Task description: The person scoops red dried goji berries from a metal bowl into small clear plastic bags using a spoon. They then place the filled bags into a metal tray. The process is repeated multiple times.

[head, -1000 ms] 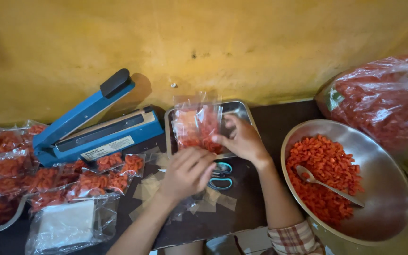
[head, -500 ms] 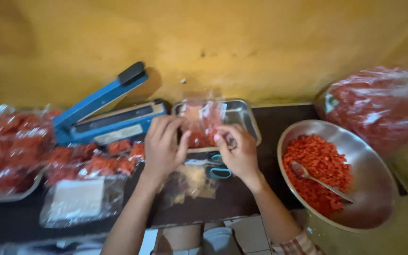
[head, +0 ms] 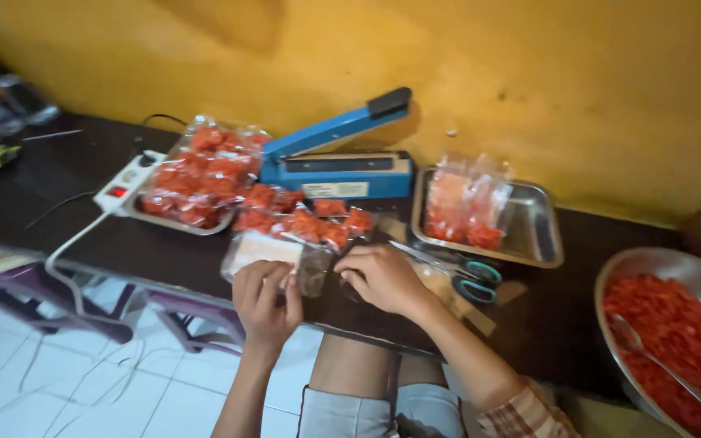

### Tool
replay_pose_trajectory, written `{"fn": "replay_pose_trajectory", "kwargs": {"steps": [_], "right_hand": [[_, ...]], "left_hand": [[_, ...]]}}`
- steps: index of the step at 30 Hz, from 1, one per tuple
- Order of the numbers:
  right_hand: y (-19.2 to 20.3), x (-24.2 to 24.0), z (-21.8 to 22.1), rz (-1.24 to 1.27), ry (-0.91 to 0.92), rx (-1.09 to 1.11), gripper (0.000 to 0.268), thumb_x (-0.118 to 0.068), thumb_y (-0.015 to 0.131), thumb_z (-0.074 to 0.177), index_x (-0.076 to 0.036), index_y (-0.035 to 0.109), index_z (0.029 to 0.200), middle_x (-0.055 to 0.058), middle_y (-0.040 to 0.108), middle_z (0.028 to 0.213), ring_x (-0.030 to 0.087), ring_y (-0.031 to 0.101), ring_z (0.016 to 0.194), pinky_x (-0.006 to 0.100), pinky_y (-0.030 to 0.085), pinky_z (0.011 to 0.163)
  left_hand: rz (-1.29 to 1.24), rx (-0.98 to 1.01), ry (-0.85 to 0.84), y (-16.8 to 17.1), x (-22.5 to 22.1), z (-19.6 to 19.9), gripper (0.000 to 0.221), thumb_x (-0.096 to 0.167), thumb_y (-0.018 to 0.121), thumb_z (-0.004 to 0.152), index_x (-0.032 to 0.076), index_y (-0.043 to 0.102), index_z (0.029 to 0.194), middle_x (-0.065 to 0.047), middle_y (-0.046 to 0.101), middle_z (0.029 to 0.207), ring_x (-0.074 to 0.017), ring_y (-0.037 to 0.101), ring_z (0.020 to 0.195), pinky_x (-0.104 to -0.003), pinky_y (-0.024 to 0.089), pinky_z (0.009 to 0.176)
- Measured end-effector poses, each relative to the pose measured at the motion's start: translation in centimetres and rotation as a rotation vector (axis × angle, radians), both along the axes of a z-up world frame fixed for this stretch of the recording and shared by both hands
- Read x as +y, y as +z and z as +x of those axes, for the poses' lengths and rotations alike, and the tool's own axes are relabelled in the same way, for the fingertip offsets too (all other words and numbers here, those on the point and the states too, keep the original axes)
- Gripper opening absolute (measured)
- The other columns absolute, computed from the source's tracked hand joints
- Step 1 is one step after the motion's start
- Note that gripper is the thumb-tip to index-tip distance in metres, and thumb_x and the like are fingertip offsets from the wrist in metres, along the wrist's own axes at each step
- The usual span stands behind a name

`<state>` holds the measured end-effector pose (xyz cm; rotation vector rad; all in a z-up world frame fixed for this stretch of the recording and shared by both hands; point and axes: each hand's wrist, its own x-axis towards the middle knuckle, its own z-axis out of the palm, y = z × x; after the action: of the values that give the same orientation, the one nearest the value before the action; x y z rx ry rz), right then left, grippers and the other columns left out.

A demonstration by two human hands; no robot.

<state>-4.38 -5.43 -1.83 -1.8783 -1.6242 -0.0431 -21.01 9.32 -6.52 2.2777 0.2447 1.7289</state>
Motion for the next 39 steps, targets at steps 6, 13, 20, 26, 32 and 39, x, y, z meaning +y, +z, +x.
{"fn": "replay_pose_trajectory", "kwargs": {"steps": [6, 13, 20, 26, 32, 39], "right_hand": [[-2.4, 6.2, -0.1, 0.003, 0.240, -0.041, 0.031, 0.001, 0.065, 0.082, -0.009, 0.077, 0.109, 0.008, 0.074, 0.118, 0.030, 0.071, 0.103, 0.041, 0.057, 0.087], [-3.9, 8.5, -0.9, -0.032, 0.298, -0.171, 0.032, -0.008, 0.069, 0.083, -0.010, 0.075, 0.114, 0.006, 0.069, 0.131, 0.031, 0.070, 0.102, 0.042, 0.057, 0.082], [-5.9, 8.6, 0.3, 0.097, 0.302, -0.475, 0.024, -0.014, 0.068, 0.088, -0.014, 0.077, 0.111, 0.001, 0.075, 0.122, 0.022, 0.073, 0.091, 0.037, 0.059, 0.076], [-5.3, 8.4, 0.6, 0.169, 0.316, -0.443, 0.020, -0.009, 0.069, 0.084, -0.011, 0.076, 0.103, 0.004, 0.076, 0.114, 0.022, 0.074, 0.097, 0.036, 0.060, 0.083], [-2.4, 6.3, 0.9, 0.216, 0.244, -0.327, 0.012, -0.010, 0.072, 0.086, -0.010, 0.076, 0.098, 0.005, 0.077, 0.106, 0.024, 0.075, 0.090, 0.036, 0.060, 0.078], [-2.5, -0.4, 5.1, 0.172, -0.095, 0.298, 0.009, -0.012, 0.065, 0.099, -0.005, 0.071, 0.099, 0.004, 0.071, 0.088, 0.013, 0.065, 0.076, 0.028, 0.053, 0.067]], "left_hand": [[-0.123, 0.214, 0.142, -0.3, 4.3, -2.4, 0.035, -0.001, 0.064, 0.080, 0.004, 0.066, 0.115, -0.015, 0.063, 0.119, -0.0364, 0.058, 0.114, -0.047, 0.046, 0.094], [-0.059, 0.255, 0.102, -1.6, 5.5, -2.6, 0.039, -0.002, 0.063, 0.080, 0.005, 0.065, 0.118, -0.016, 0.061, 0.124, -0.0372, 0.057, 0.115, -0.048, 0.044, 0.095], [-0.111, 0.237, 0.100, -1.9, 5.6, -2.4, 0.042, -0.002, 0.062, 0.079, 0.005, 0.065, 0.120, -0.015, 0.062, 0.125, -0.0347, 0.058, 0.114, -0.046, 0.044, 0.095], [-0.104, 0.243, 0.090, -1.5, 5.5, -2.7, 0.039, 0.000, 0.063, 0.080, 0.005, 0.065, 0.119, -0.015, 0.062, 0.124, -0.0341, 0.058, 0.115, -0.046, 0.044, 0.096], [-0.133, 0.239, 0.068, -1.0, 5.4, -2.9, 0.032, 0.006, 0.064, 0.087, 0.005, 0.065, 0.119, -0.015, 0.062, 0.125, -0.0344, 0.058, 0.116, -0.046, 0.043, 0.097], [-0.185, 0.121, -0.109, 1.9, 2.2, -1.3, 0.031, 0.018, 0.065, 0.096, 0.003, 0.062, 0.123, -0.016, 0.062, 0.127, -0.0361, 0.057, 0.121, -0.048, 0.042, 0.107]]}}
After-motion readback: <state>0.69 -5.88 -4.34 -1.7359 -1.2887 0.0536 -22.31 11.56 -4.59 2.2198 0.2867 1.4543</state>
